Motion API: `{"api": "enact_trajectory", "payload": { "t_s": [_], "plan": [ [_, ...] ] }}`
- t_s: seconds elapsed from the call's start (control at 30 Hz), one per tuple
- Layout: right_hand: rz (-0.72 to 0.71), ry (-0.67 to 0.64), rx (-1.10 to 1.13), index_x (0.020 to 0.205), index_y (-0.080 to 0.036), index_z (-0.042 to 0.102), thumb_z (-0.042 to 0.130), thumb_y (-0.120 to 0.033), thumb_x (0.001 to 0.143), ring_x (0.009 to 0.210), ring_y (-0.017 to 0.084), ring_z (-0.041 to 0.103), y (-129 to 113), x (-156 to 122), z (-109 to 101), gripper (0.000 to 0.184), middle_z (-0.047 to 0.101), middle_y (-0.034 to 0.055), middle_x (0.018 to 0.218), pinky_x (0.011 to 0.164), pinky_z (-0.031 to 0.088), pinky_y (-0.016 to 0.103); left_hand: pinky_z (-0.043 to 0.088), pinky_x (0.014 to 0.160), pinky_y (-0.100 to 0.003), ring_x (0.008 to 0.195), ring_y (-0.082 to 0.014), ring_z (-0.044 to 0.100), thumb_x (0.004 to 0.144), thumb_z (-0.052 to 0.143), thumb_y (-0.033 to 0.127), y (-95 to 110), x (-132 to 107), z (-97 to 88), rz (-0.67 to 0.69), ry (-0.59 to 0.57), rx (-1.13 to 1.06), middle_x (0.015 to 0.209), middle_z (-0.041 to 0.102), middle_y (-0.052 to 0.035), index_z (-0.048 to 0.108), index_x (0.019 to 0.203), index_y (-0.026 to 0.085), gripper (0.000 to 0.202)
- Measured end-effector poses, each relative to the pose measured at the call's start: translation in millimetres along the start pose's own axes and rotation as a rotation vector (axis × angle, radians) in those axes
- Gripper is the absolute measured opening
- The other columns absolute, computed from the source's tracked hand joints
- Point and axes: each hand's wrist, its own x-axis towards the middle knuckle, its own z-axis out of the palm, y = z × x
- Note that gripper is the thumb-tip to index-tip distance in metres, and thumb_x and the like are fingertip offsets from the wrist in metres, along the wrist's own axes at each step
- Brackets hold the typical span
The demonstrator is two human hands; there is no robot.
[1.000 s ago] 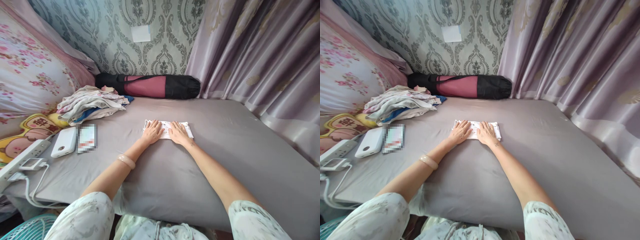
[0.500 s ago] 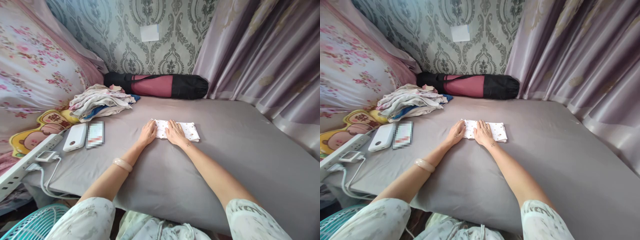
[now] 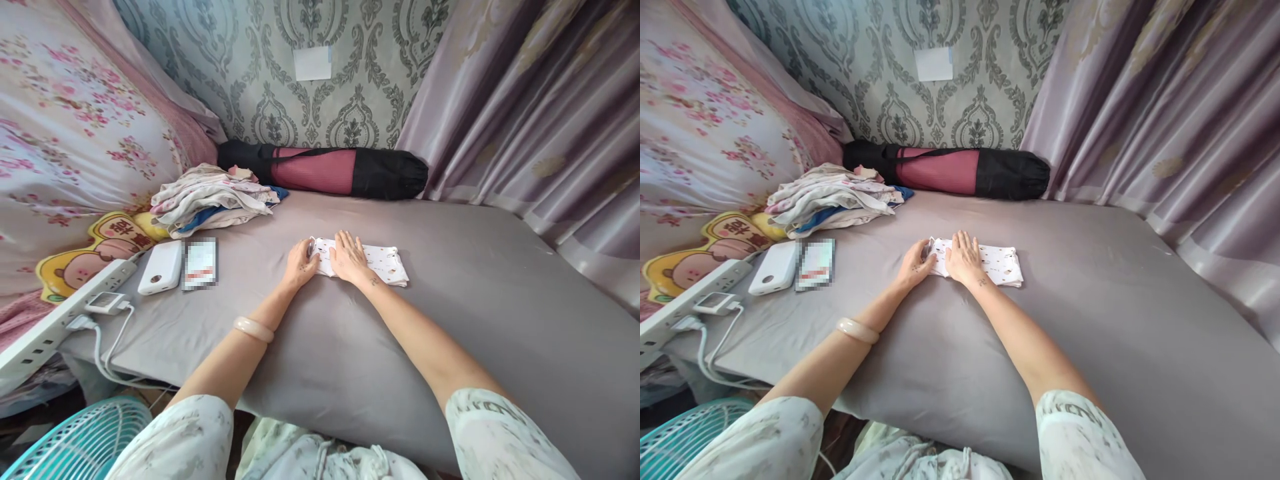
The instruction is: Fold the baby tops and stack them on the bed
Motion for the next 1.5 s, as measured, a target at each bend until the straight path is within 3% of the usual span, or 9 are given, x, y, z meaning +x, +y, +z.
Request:
{"api": "enact_trajectory", "payload": {
  "t_s": [0.27, 0.63, 0.77, 0.97, 1.3, 1.5],
  "plan": [
    [-0.016, 0.029, -0.02, 0.149, 0.001, 0.036, 0.022, -0.036, 0.101, 0.147, 0.029, 0.023, -3, -3, 21, 0.062, 0.033, 0.0172, 0.157, 0.12, 0.013, 0.042, 0.052, 0.089, -0.036, 0.098, -0.0214, 0.063, 0.086, 0.054, 0.021, -5, 1, 3.6, -0.013, 0.04, -0.098, 0.113, 0.066, -0.0106, 0.055, 0.124, 0.017, 0.038],
    [0.008, -0.043, -0.021, 0.149, 0.001, 0.036, 0.024, -0.034, 0.101, 0.147, 0.029, 0.023, -6, 4, 14, 0.06, 0.033, 0.0184, 0.157, 0.12, 0.011, 0.045, 0.048, 0.099, -0.035, 0.111, -0.0214, 0.061, 0.088, 0.047, 0.017, -1, 2, 1.2, -0.07, 0.012, -0.136, 0.119, 0.066, -0.0108, 0.056, 0.122, 0.016, 0.035],
    [-0.034, 0.004, 0.01, 0.148, -0.002, 0.037, 0.023, -0.031, 0.101, 0.148, 0.028, 0.021, -20, 10, 12, 0.057, 0.032, 0.0166, 0.158, 0.12, 0.008, 0.046, 0.044, 0.105, -0.035, 0.118, -0.019, 0.059, 0.092, 0.035, 0.014, 2, 2, -3.6, -0.182, 0.052, -0.22, 0.124, 0.066, -0.0084, 0.058, 0.119, 0.019, 0.036],
    [-0.089, -0.057, 0.062, 0.153, -0.004, 0.028, 0.017, -0.035, 0.102, 0.15, 0.025, 0.016, -45, 10, 20, 0.061, 0.024, 0.0144, 0.161, 0.121, 0.009, 0.043, 0.043, 0.107, -0.036, 0.12, -0.0196, 0.058, 0.099, 0.031, 0.029, 10, 2, -10.4, -0.254, 0.091, -0.287, 0.126, 0.065, -0.0084, 0.059, 0.119, 0.02, 0.035],
    [-0.073, -0.126, 0.087, 0.154, -0.004, 0.024, 0.017, -0.035, 0.101, 0.15, 0.024, 0.013, -46, 9, 17, 0.062, 0.019, 0.0134, 0.163, 0.121, 0.01, 0.042, 0.038, 0.111, -0.035, 0.127, -0.0204, 0.054, 0.1, 0.027, 0.036, 10, 2, -9.5, -0.194, 0.048, -0.265, 0.133, 0.062, -0.0109, 0.057, 0.127, 0.016, 0.045],
    [-0.099, 0.051, 0.091, 0.15, -0.009, 0.037, 0.019, -0.032, 0.101, 0.149, 0.026, 0.02, -22, 0, 4, 0.057, 0.03, 0.0126, 0.159, 0.119, 0.002, 0.057, 0.031, 0.117, -0.037, 0.139, -0.0198, 0.042, 0.101, 0.024, 0.035, 9, -1, -7.0, -0.063, -0.009, -0.128, 0.141, 0.056, -0.0093, 0.052, 0.135, 0.017, 0.048]
  ]
}}
